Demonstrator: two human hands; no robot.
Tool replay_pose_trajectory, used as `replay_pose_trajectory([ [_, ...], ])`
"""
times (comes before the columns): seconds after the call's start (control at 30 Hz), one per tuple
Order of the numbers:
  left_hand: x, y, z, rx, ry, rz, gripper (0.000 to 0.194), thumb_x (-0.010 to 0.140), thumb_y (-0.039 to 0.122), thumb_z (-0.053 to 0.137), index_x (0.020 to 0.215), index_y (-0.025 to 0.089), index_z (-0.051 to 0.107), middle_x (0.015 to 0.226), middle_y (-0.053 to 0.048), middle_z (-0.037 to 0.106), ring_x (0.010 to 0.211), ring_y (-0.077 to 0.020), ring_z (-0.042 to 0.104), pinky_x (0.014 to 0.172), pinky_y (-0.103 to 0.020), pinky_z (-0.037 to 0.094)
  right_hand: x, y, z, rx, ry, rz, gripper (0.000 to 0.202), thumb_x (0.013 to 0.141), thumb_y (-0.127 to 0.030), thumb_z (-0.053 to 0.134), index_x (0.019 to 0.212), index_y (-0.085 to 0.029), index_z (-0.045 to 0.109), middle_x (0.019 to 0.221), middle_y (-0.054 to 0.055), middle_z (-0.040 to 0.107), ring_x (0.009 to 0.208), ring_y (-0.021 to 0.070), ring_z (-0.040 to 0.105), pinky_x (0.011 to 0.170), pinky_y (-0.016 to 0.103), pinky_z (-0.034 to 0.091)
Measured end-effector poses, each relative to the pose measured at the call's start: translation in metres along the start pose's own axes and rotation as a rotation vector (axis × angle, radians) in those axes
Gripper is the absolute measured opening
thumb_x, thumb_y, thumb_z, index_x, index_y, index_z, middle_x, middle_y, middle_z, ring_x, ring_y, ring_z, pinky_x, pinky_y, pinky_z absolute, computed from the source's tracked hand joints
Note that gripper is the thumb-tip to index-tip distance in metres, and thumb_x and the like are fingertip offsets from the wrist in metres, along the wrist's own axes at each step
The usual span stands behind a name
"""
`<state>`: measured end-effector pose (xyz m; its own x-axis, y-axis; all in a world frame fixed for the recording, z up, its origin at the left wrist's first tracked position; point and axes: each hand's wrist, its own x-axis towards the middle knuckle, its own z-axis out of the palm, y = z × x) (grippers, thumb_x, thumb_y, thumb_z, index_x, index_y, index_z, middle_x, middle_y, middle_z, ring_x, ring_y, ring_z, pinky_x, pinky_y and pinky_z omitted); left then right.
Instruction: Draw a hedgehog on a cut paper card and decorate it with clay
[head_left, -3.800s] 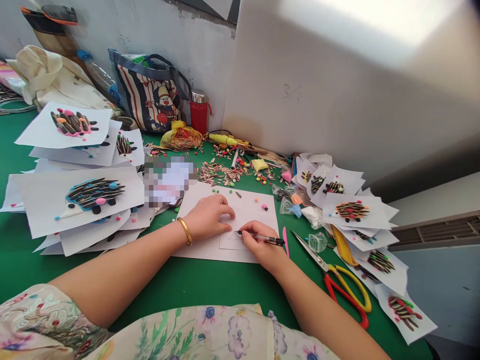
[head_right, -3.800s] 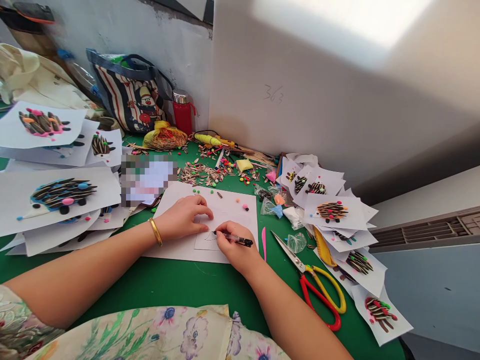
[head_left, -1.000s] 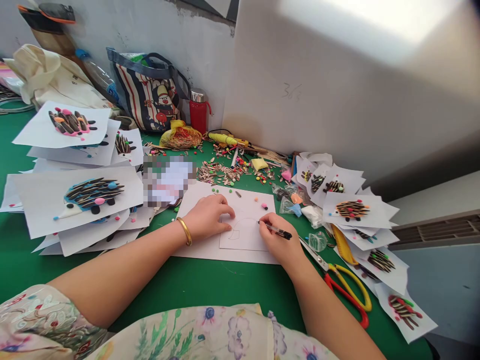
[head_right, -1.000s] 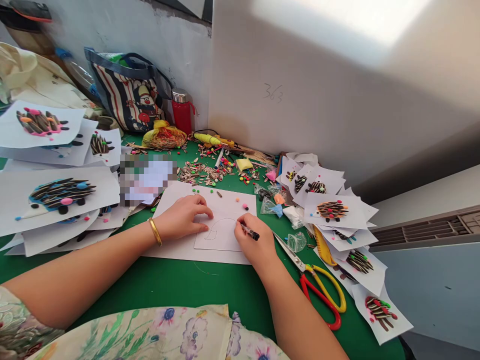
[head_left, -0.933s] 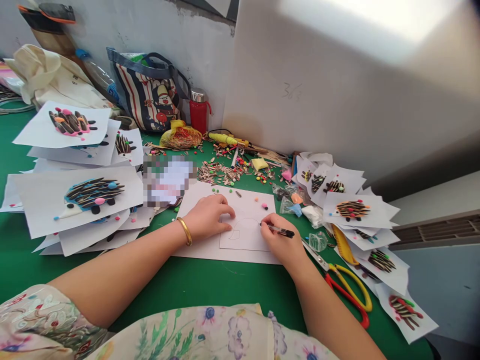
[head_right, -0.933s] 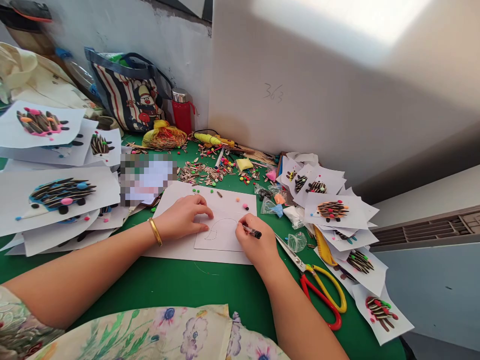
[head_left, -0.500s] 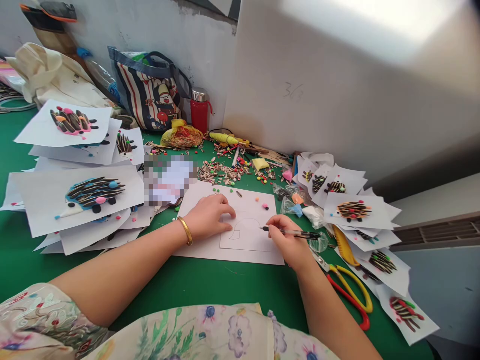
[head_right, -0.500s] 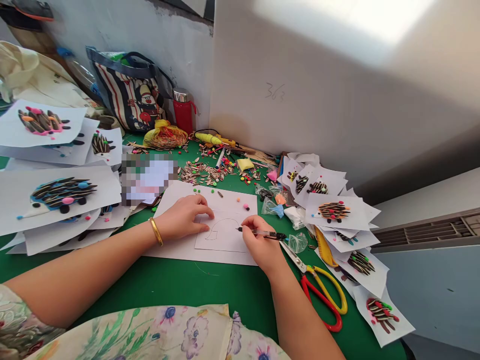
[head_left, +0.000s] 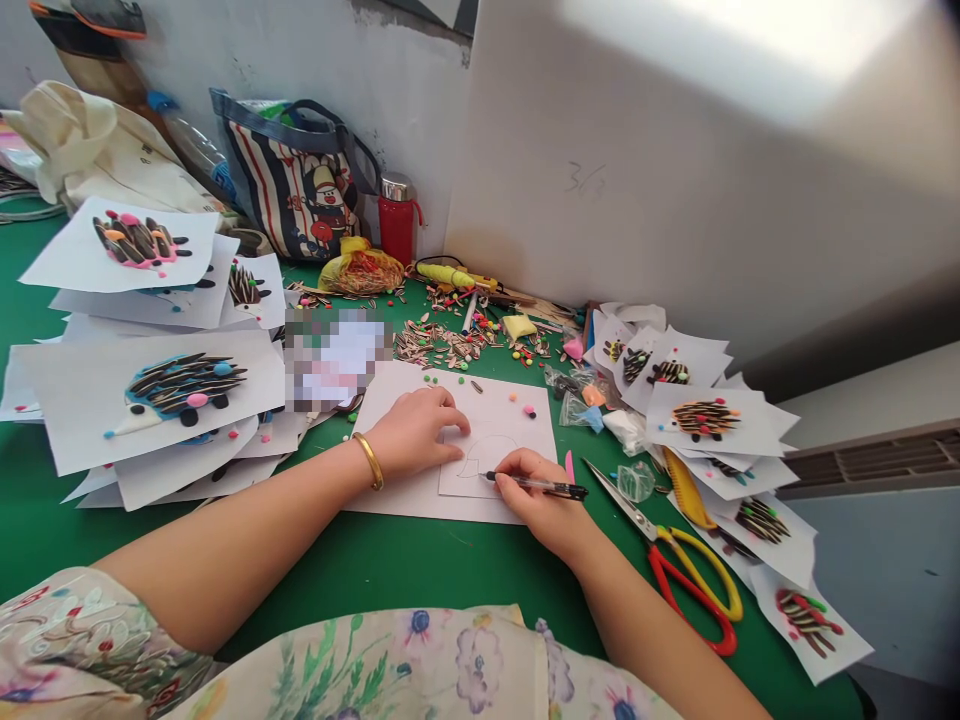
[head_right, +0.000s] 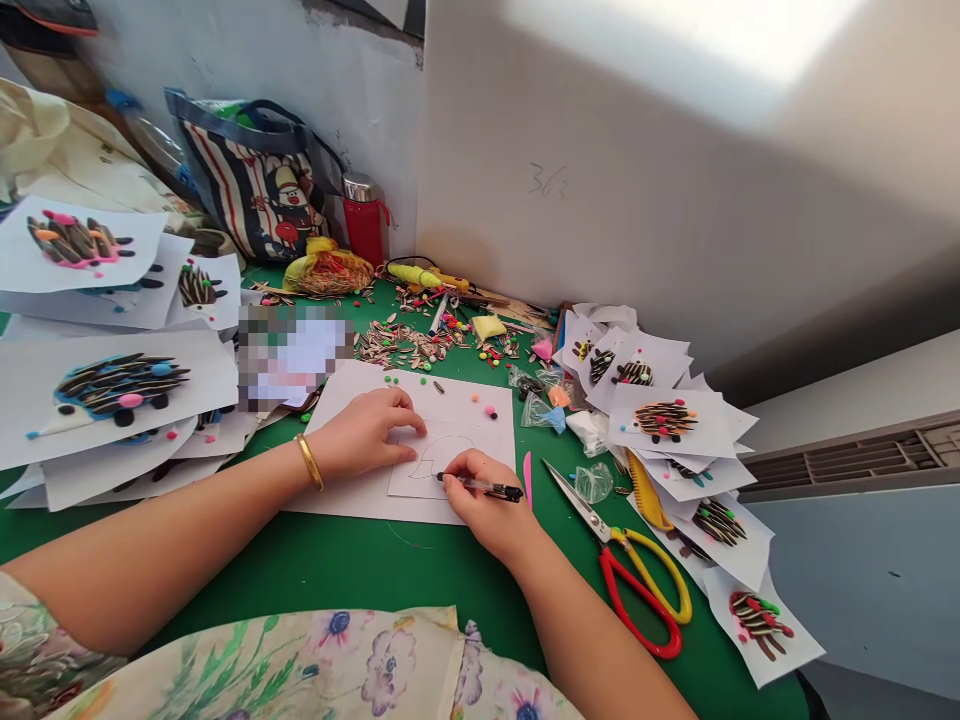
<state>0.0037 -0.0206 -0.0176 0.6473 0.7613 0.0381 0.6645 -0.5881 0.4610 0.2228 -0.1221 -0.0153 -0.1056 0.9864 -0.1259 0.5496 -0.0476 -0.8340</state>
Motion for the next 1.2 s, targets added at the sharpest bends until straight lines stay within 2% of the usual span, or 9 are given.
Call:
replay_pose_trajectory([
  [0.23, -0.001, 0.001, -0.001, -0.006, -0.008, -0.01, 0.027, 0.077, 0.042, 0.074, 0.102, 0.032, 0.074, 0.111, -0.005, 0.06, 0.104, -0.0268, 0.058, 0.092, -0.042, 0.044, 0.0, -0.003, -0.001, -0.014, 0.012, 0.023, 0.012, 0.084, -0.03, 0.057, 0.081, -0.023, 0.065, 0.08, 0.0, 0.068, 0.076, 0.0175, 0.06, 0.068, 0.028, 0.044],
  [0.5, 0.0, 0.0, 0.0, -0.007, -0.007, -0.002, 0.027, 0.077, 0.042, 0.074, 0.102, 0.032, 0.074, 0.111, -0.005, 0.059, 0.104, -0.0265, 0.058, 0.092, -0.042, 0.044, 0.006, 0.008, -0.019, -0.179, 0.177, 0.096, 0.015, 0.079, -0.03, 0.055, 0.066, -0.023, 0.057, 0.061, -0.003, 0.058, 0.06, 0.0154, 0.052, 0.059, 0.027, 0.037],
  [0.7, -0.001, 0.0, -0.001, 0.0, -0.011, 0.0, 0.027, 0.078, 0.043, 0.073, 0.103, 0.032, 0.074, 0.111, -0.006, 0.059, 0.103, -0.0265, 0.058, 0.092, -0.042, 0.044, 0.011, 0.019, -0.03, -0.217, 0.267, 0.104, 0.014, 0.079, -0.031, 0.054, 0.067, -0.023, 0.058, 0.063, -0.002, 0.06, 0.058, 0.0166, 0.051, 0.053, 0.027, 0.035],
  [0.97, -0.001, 0.0, -0.001, -0.003, -0.01, 0.0, 0.027, 0.078, 0.043, 0.073, 0.103, 0.032, 0.074, 0.11, -0.006, 0.059, 0.103, -0.0268, 0.058, 0.092, -0.042, 0.044, 0.012, 0.02, -0.03, -0.182, 0.274, 0.074, 0.014, 0.08, -0.032, 0.054, 0.069, -0.023, 0.058, 0.063, -0.001, 0.058, 0.058, 0.0172, 0.052, 0.054, 0.028, 0.037],
  [1.1, -0.001, 0.001, -0.001, -0.007, -0.004, 0.002, 0.027, 0.077, 0.042, 0.073, 0.102, 0.032, 0.075, 0.11, -0.006, 0.059, 0.103, -0.0264, 0.058, 0.093, -0.041, 0.044, 0.011, 0.018, -0.031, -0.108, 0.289, 0.048, 0.015, 0.081, -0.032, 0.053, 0.072, -0.022, 0.058, 0.068, 0.001, 0.062, 0.064, 0.0188, 0.056, 0.058, 0.029, 0.041],
  [1.2, -0.001, 0.001, -0.001, -0.01, -0.002, -0.001, 0.026, 0.078, 0.041, 0.073, 0.102, 0.032, 0.075, 0.11, -0.005, 0.059, 0.103, -0.0265, 0.058, 0.093, -0.041, 0.044, 0.01, 0.014, -0.03, -0.081, 0.255, 0.049, 0.014, 0.083, -0.033, 0.052, 0.076, -0.022, 0.059, 0.072, 0.001, 0.063, 0.068, 0.0191, 0.057, 0.061, 0.03, 0.042],
])
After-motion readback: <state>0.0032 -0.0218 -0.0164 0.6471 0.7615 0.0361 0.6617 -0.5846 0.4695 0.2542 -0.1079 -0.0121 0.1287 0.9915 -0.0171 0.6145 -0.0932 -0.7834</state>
